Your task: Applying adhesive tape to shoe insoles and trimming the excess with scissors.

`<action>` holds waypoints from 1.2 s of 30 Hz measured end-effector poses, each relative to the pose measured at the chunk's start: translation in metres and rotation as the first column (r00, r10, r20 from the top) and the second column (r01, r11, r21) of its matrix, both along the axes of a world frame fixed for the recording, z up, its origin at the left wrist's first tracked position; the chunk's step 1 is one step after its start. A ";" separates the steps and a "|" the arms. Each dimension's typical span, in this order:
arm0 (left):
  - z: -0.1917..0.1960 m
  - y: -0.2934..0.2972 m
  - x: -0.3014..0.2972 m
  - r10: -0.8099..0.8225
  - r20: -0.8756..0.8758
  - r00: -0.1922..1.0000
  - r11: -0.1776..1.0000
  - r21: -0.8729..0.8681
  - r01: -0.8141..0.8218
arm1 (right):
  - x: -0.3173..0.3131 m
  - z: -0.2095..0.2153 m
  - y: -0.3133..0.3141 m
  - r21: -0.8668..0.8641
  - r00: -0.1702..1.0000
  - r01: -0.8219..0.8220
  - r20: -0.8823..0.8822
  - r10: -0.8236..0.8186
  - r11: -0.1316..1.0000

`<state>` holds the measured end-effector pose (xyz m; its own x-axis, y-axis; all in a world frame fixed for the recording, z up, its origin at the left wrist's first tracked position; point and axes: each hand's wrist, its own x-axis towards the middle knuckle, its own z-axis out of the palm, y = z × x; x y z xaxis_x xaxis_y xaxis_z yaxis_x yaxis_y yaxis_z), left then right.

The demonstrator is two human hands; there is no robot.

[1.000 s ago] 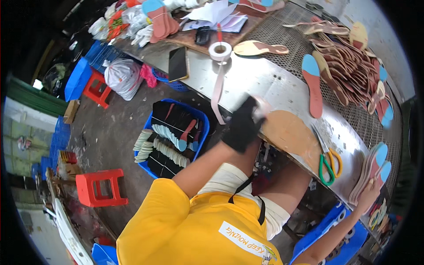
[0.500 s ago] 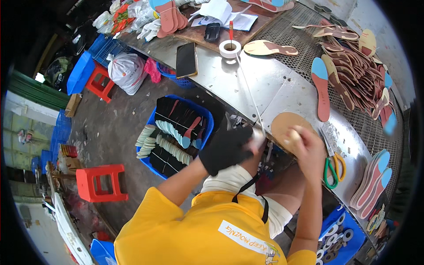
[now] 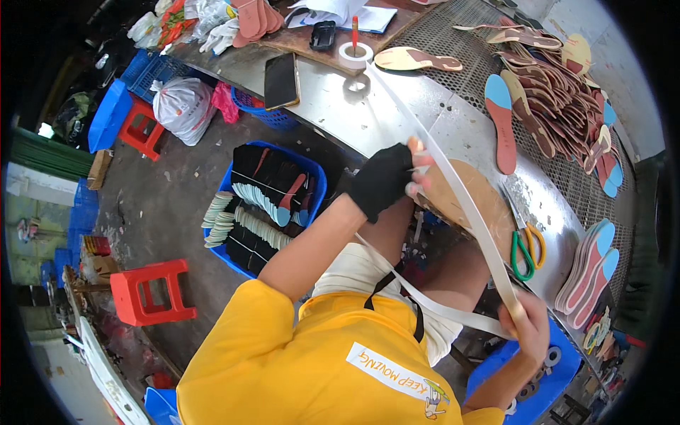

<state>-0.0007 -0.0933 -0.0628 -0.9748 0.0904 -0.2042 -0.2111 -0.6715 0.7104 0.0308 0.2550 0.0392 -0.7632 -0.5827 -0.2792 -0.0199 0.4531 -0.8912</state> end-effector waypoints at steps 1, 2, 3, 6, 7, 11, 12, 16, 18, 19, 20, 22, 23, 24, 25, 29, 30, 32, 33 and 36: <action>-0.006 0.012 -0.017 0.011 0.001 1.000 0.896 0.443 -0.010 | 0.017 0.006 0.026 -0.064 0.999 0.042 0.011 -0.042 0.997; -0.011 0.020 -0.022 0.056 0.052 0.997 0.854 0.515 -0.075 | 0.031 0.009 0.053 -0.052 0.993 0.113 0.018 -0.112 0.992; -0.021 0.030 -0.022 0.059 0.056 0.997 0.848 0.524 -0.080 | 0.038 0.007 0.082 -0.080 0.994 0.102 0.043 -0.099 0.992; -0.023 0.066 0.008 -0.083 -0.020 0.996 0.996 0.009 0.083 | 0.057 -0.018 0.155 0.139 0.949 0.282 0.107 -0.297 0.949; -0.003 0.077 0.024 -0.172 0.064 0.983 0.957 -0.227 0.183 | 0.059 -0.022 0.162 0.399 0.933 0.296 0.075 -0.353 0.868; -0.018 0.119 0.067 -0.173 -0.231 0.957 0.920 -0.384 0.074 | 0.042 -0.017 0.123 0.428 0.898 0.423 -0.317 -0.305 0.799; -0.021 0.123 0.073 -0.272 -0.325 0.906 0.788 -0.616 0.016 | 0.029 -0.017 0.096 0.240 0.896 0.418 -0.265 -0.355 0.876; -0.027 0.156 0.083 -0.526 -0.404 0.749 0.554 -0.830 -0.060 | -0.029 -0.034 -0.030 -0.071 0.999 0.036 0.025 -0.034 0.997; -0.050 0.186 0.095 -0.594 -0.481 0.645 0.560 -0.823 -0.098 | -0.048 -0.057 -0.084 -0.069 0.998 -0.051 -0.037 0.048 0.996; -0.057 0.200 0.100 -0.614 -0.535 0.581 0.589 -0.800 -0.114 | -0.058 -0.061 -0.108 -0.033 0.994 -0.032 0.104 0.035 0.999; -0.060 0.209 0.103 -0.720 -0.418 0.554 0.501 -0.865 -0.001 | -0.062 -0.046 -0.135 -0.023 0.983 -0.084 0.162 0.087 0.996; -0.052 0.205 0.098 -0.863 -0.198 0.465 0.298 -0.943 0.151 | -0.062 -0.041 -0.135 -0.060 0.976 -0.073 0.203 0.084 0.996; -0.054 0.193 0.089 -0.862 -0.197 0.467 0.296 -0.943 0.150 | -0.061 -0.041 -0.134 -0.093 0.966 -0.056 0.247 0.077 0.994; -0.054 0.174 0.078 -0.913 -0.164 0.373 0.214 -0.972 0.096 | -0.057 -0.052 -0.115 -0.185 0.977 0.016 0.210 0.024 0.983; -0.055 0.152 0.066 -0.952 -0.118 0.283 0.134 -0.990 0.037 | -0.055 -0.041 -0.096 -0.186 0.963 0.046 0.270 0.006 0.981; -0.027 0.062 0.012 -0.695 -0.082 0.715 0.714 -0.201 0.671 | -0.041 -0.050 -0.010 -0.259 0.925 0.164 0.377 -0.057 0.952; -0.033 0.058 0.002 -0.492 -0.111 0.864 0.866 0.040 0.498 | -0.034 -0.052 0.004 -0.283 0.893 0.203 0.447 -0.058 0.938; -0.037 0.051 -0.014 -0.265 -0.074 0.961 0.917 0.288 0.275 | -0.023 -0.063 0.036 -0.332 0.871 0.228 0.489 -0.039 0.915; -0.036 0.045 -0.019 -0.199 -0.116 0.973 0.886 0.403 0.229 | -0.018 -0.069 0.051 -0.389 0.852 0.255 0.523 -0.016 0.885; -0.017 0.044 -0.012 -0.097 -0.049 0.994 0.908 0.405 0.108 | -0.012 -0.074 0.073 -0.349 0.845 0.294 0.530 -0.072 0.890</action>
<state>-0.0122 -0.0494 -0.0795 -0.9603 0.2596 -0.1025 -0.2789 -0.8789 0.3869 0.0187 0.3275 -0.0350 -0.6918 -0.5897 -0.4167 0.5144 0.0025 -0.8575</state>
